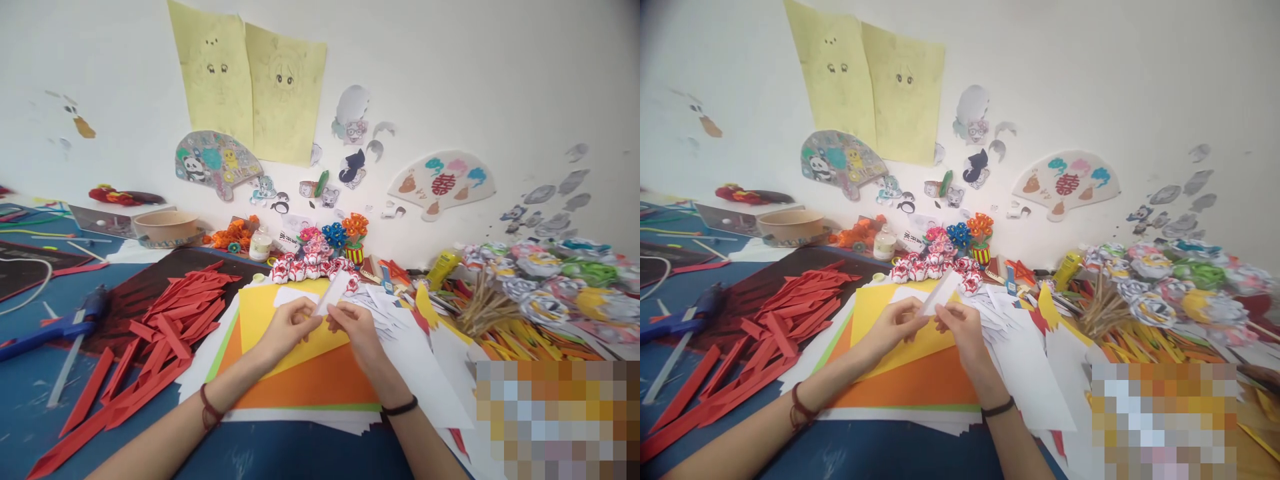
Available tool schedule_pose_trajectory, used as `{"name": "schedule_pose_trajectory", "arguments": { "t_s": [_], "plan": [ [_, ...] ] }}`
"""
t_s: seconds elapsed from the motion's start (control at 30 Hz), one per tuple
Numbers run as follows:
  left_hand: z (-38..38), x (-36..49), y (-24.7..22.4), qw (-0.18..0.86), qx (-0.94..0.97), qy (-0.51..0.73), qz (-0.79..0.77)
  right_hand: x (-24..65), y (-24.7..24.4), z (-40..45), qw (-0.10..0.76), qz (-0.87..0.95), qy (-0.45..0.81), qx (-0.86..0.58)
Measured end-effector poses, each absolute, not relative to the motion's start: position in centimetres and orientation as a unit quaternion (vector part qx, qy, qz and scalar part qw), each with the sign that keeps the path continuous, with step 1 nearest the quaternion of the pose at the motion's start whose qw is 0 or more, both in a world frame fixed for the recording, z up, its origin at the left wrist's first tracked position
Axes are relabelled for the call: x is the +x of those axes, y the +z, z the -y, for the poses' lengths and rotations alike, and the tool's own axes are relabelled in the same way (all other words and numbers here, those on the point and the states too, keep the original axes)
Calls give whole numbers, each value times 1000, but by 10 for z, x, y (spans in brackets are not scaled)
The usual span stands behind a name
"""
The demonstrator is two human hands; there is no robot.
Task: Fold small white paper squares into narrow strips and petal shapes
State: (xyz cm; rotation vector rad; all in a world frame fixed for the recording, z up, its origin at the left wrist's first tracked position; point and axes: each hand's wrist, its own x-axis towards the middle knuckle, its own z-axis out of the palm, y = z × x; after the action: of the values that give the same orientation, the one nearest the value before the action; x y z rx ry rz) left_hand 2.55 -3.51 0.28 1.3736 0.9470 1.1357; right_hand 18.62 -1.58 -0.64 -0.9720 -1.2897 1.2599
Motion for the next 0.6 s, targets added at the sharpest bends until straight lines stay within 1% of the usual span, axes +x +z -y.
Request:
{"name": "schedule_pose_trajectory", "arguments": {
  "t_s": [0.1, 0.23, 0.3, 0.37, 0.43, 0.47, 0.53, 0.6],
  "plan": [
    [34, 29, -1, 498, 596, 463, -428, 187, -8, 15, 526, 560, 507, -392],
    [34, 31, -5, 511, 609, 444, -412, 187, -9, 16, 505, 594, 494, -385],
    [33, 28, -7, 465, 654, 425, -419, 189, -8, 15, 506, 598, 477, -398],
    [32, 23, -7, 343, 711, 421, -447, 192, -6, 14, 501, 596, 473, -413],
    [30, 14, -5, 171, 761, 426, -458, 197, -2, 13, 487, 599, 478, -419],
    [29, 10, -4, 88, 792, 413, -442, 200, 0, 12, 480, 603, 480, -418],
    [28, 2, 0, -69, 866, 342, -357, 204, 3, 12, 470, 614, 482, -412],
    [28, -4, 4, -176, 901, 279, -282, 207, 5, 12, 459, 625, 483, -407]
  ]
}}
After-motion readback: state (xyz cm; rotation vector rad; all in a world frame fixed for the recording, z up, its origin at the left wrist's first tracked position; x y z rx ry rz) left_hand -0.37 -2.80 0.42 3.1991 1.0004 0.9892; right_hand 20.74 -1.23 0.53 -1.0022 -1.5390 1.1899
